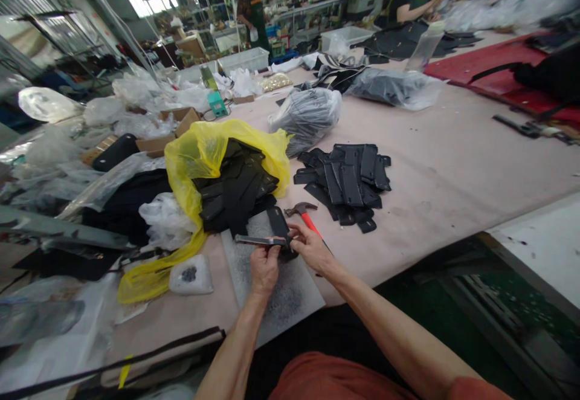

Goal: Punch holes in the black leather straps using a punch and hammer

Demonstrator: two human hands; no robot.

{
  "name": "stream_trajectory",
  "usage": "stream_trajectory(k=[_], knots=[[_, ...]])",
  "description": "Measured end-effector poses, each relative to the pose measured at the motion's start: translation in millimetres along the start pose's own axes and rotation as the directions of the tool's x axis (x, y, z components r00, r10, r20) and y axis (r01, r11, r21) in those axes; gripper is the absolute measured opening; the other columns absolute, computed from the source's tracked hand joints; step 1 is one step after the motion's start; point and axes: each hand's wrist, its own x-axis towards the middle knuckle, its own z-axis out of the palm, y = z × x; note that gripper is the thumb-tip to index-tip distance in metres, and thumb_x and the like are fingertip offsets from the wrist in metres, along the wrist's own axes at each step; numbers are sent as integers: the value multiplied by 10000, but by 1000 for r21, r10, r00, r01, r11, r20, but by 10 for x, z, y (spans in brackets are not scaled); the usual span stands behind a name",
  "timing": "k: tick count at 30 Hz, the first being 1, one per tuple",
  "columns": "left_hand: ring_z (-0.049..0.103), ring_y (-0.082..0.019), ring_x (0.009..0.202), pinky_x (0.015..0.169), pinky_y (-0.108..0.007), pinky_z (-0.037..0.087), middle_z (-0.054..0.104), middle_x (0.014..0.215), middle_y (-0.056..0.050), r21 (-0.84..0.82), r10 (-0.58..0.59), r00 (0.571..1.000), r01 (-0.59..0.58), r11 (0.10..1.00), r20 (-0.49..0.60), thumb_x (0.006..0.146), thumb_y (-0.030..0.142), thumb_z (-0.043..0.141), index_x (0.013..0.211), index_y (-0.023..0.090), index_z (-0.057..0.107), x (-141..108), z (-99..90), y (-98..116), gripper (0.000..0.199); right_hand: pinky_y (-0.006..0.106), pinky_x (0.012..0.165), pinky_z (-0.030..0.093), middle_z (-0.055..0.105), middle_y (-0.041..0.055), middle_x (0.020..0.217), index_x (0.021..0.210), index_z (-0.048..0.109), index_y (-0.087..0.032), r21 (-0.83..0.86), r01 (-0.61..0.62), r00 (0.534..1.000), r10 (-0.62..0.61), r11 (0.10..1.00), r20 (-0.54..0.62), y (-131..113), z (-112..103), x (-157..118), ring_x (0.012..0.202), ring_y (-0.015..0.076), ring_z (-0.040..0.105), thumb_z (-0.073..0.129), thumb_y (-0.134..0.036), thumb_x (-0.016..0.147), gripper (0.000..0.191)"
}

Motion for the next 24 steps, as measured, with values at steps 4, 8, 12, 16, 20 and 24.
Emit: stream_trajectory(k=[4, 8, 12, 16, 20, 24], knots=[[687, -203, 892, 841, -359, 551, 726, 952, -66, -355, -166, 985, 136, 925, -54, 835, 379, 610, 946, 164, 663, -104, 117, 111, 248, 263, 708, 468, 647, 28, 963, 1188, 598, -185, 186, -78, 981, 42, 980, 189, -178, -153, -126, 807, 134, 580, 516, -149, 700, 496], [696, -190, 813, 822, -375, 558, 728, 880, -50, -590, -286, 957, 253, 767, 39, 766, 384, 690, 885, 156, 620, -119, 253, 252, 266, 257, 638, 457, 646, 16, 857, 1190, 589, -180, 191, -21, 985, -13, 981, 172, -280, -278, -265, 711, 127, 560, 581, -224, 739, 453], [695, -176, 777, 808, -363, 555, 721, 837, -48, -683, -340, 932, 330, 652, 126, 749, 376, 710, 847, 152, 593, -144, 338, 351, 271, 264, 668, 470, 652, 9, 837, 1110, 620, -176, 94, 84, 995, -87, 992, 37, -256, -300, -338, 714, 127, 572, 602, -210, 734, 378], [699, -199, 852, 836, -391, 549, 723, 896, -71, -672, -347, 915, 390, 630, 206, 793, 419, 669, 875, 159, 581, -212, 358, 380, 286, 283, 717, 472, 665, 18, 838, 996, 649, -182, -33, 177, 982, -179, 984, -64, -250, -297, -409, 737, 140, 588, 594, -200, 769, 234], [697, -210, 902, 906, -437, 529, 722, 913, -68, -698, -326, 909, 411, 586, 261, 840, 402, 627, 887, 167, 586, -276, 361, 447, 243, 272, 707, 446, 649, 11, 779, 823, 663, -196, -135, 238, 958, -256, 962, -130, -322, -332, -495, 725, 141, 577, 574, -221, 823, 92], [704, -199, 850, 881, -426, 542, 725, 878, -57, -737, -340, 895, 435, 518, 289, 864, 339, 609, 872, 164, 604, -305, 385, 557, 176, 261, 688, 420, 594, -1, 731, 738, 616, -190, -142, 299, 933, -321, 944, -165, -417, -404, -592, 703, 133, 547, 557, -197, 830, 110]])
